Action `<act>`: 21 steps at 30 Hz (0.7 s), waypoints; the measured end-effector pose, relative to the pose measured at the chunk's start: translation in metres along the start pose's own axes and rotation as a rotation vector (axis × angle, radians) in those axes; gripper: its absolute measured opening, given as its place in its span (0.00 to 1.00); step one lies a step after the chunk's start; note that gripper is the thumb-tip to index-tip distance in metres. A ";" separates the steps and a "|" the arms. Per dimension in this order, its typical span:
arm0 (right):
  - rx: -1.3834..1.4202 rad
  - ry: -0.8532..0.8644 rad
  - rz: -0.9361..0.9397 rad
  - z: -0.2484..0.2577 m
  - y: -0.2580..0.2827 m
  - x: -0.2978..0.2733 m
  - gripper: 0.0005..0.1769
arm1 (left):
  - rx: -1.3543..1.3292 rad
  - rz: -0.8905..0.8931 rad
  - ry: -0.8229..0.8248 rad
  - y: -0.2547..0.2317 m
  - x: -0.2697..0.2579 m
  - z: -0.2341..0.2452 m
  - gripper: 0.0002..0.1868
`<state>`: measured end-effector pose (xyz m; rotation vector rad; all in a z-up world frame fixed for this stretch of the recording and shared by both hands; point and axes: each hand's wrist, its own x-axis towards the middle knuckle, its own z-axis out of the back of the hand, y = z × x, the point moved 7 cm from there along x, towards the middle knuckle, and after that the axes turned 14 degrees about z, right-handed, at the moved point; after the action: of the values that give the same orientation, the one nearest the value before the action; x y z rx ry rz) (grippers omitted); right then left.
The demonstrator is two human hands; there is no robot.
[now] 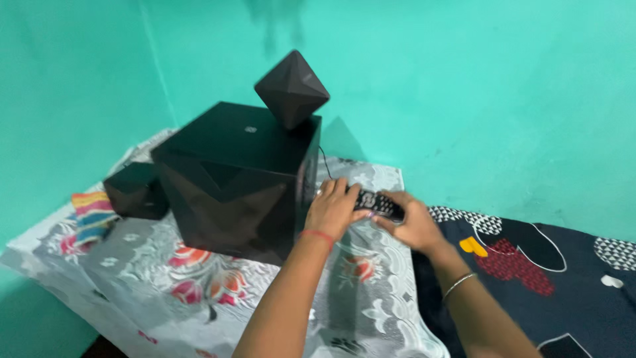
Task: The person rearranges a large black speaker and two smaller black speakers on a patterned tablecloth, then wipes the surfaces of the speakers with a colorful cloth. A remote control is also moved aside during the process.
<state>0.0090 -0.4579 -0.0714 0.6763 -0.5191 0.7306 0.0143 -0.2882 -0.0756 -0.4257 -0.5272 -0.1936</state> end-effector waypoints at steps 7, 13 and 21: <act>0.039 0.167 -0.103 -0.051 -0.034 -0.052 0.35 | -0.071 0.123 0.165 0.024 -0.056 -0.065 0.35; 0.095 0.225 -0.189 -0.098 -0.048 -0.086 0.36 | -0.096 0.220 0.292 0.057 -0.091 -0.114 0.35; -0.166 0.117 0.061 -0.109 -0.032 -0.098 0.36 | -0.128 0.201 0.328 0.073 -0.112 -0.144 0.34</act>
<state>-0.0084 -0.4400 -0.2192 0.4614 -0.4883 0.7703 0.0047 -0.2780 -0.2715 -0.5559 -0.1489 -0.1005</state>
